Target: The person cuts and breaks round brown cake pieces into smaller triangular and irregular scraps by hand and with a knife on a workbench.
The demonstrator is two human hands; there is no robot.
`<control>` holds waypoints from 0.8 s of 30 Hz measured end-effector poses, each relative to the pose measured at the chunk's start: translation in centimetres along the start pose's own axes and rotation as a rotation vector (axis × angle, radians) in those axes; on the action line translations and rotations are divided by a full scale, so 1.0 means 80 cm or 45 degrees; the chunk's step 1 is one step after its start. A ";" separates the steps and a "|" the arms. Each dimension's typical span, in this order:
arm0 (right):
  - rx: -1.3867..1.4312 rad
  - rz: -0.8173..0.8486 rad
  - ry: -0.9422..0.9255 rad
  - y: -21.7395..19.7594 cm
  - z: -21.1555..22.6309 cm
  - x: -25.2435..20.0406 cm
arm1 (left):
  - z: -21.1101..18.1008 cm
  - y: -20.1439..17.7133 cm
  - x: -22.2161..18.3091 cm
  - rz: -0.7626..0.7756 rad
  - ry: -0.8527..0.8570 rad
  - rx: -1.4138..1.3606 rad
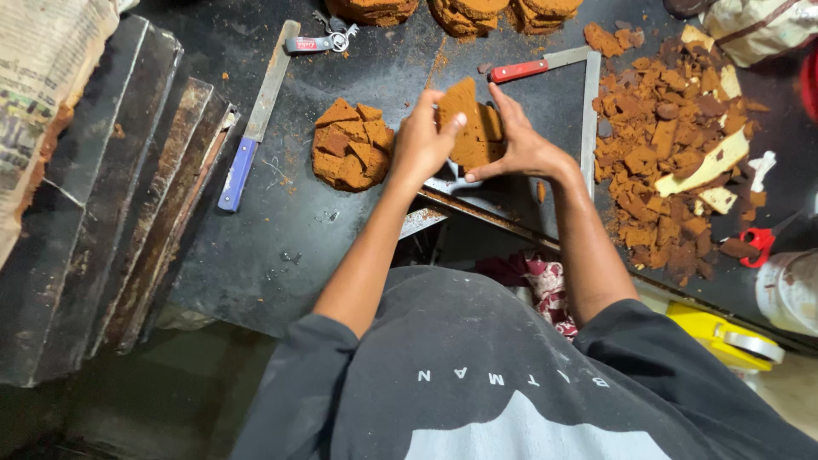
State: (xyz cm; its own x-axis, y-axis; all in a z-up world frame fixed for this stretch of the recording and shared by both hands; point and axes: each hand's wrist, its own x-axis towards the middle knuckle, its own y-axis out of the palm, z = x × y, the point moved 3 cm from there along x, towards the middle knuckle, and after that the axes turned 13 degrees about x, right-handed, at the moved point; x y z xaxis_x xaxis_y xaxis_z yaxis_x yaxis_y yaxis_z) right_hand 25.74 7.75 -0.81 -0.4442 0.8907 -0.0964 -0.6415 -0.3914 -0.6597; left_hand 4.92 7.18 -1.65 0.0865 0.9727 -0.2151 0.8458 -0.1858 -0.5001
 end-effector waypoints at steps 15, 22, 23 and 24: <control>-0.258 -0.117 0.253 -0.009 0.075 -0.009 | 0.021 0.008 -0.020 0.973 -0.004 -2.059; 0.313 -0.324 -0.336 0.036 0.120 -0.019 | -0.036 0.033 -0.003 0.394 -0.255 -1.655; 0.331 -0.297 -0.360 0.043 0.127 -0.025 | -0.041 0.041 0.016 0.342 -0.317 -1.583; 0.330 -0.307 -0.348 0.041 0.128 -0.036 | -0.038 0.046 0.028 0.292 -0.379 -1.509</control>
State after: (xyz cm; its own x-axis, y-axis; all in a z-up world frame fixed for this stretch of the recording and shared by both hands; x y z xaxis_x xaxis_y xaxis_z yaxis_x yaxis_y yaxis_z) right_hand 18.49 1.52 4.92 -0.3896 0.8833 0.2608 -0.8670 -0.2563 -0.4273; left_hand 9.86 9.09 -1.40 0.3033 0.8363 -0.4567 0.7942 0.0430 0.6062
